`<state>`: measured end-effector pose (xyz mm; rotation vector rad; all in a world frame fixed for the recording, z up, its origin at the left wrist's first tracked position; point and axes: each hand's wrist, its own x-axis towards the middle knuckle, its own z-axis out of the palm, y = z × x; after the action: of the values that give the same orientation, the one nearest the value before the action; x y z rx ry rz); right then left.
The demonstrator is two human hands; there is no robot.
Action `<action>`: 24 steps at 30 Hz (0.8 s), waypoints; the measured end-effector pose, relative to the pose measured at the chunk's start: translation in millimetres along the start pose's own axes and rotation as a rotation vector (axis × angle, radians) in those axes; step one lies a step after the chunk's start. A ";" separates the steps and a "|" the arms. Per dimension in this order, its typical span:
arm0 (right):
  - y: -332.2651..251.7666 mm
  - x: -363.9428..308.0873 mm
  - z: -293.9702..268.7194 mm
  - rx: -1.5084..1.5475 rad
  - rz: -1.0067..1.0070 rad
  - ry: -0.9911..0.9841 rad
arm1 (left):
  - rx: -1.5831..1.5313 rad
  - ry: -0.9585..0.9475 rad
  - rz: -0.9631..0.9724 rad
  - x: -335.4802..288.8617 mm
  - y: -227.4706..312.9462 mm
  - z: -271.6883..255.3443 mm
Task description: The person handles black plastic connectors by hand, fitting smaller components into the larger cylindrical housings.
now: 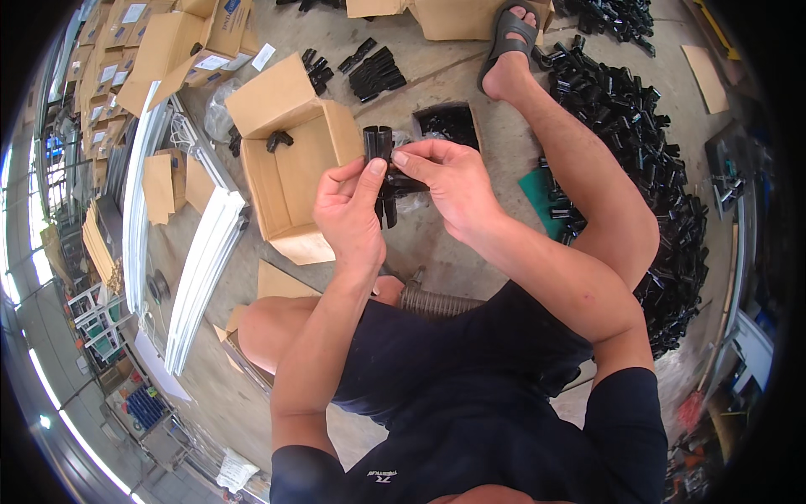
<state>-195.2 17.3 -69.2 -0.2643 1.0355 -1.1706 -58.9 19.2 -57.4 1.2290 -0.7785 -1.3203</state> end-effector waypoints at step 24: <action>-18.6 7.6 -6.7 -0.520 -0.216 -0.226 | 0.045 -0.005 0.030 -0.3 17.1 -0.1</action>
<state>-211.9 5.2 -64.6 -0.9164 1.1148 -1.0146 -54.1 16.6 -41.2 1.2460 -0.8310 -1.2883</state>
